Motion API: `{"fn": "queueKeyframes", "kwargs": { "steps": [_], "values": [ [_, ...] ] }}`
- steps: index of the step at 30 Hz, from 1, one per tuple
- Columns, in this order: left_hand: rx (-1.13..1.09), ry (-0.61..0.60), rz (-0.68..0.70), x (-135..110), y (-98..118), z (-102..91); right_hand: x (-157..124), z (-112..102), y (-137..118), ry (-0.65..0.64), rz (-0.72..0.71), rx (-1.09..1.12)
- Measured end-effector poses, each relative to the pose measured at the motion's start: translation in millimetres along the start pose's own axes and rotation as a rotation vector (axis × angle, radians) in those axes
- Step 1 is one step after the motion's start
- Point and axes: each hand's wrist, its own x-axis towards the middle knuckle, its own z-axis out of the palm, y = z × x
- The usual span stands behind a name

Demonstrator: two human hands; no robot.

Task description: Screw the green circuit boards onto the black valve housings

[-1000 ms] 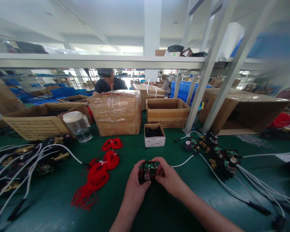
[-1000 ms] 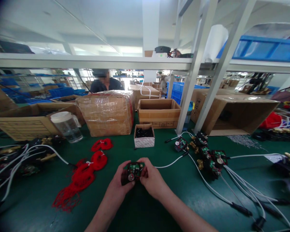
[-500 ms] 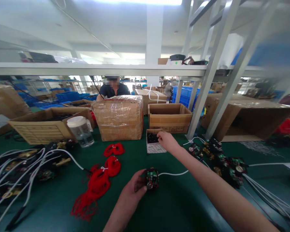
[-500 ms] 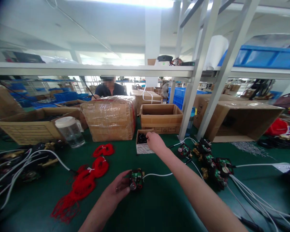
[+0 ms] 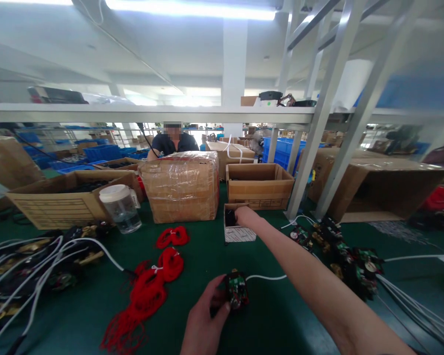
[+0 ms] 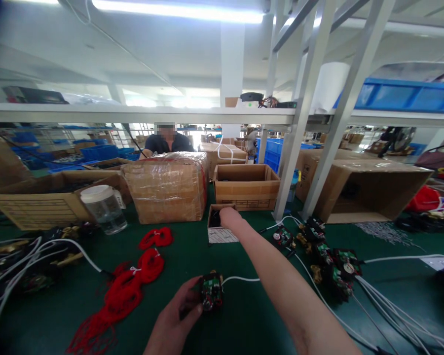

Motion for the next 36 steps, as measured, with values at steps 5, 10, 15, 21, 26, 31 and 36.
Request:
{"fn": "queueKeyframes", "kwargs": {
  "steps": [5,10,15,21,26,31,36],
  "values": [
    [-0.024,-0.024,0.02,-2,-1,-0.2,-23,-19,-4,0.107,-0.002,-0.017],
    [0.042,-0.005,-0.031,-3,5,2.8,-73,-28,-9,0.201,-0.031,0.062],
    [0.123,0.058,-0.065,-8,18,14.1,-94,-23,-11,0.209,-0.056,0.099],
    [-0.042,-0.016,0.025,-7,12,6.6,-75,-33,-17,0.238,-0.019,0.132],
    [-0.102,0.074,-0.007,6,17,-10.3,-124,-21,-26,-0.014,-0.132,0.281],
    [0.046,0.065,0.024,12,34,-9.8,-169,-9,-31,-0.139,-0.165,0.403],
    [0.134,0.114,0.114,12,24,-4.2,-181,-15,-26,-0.154,-0.186,0.473]
  ]
}}
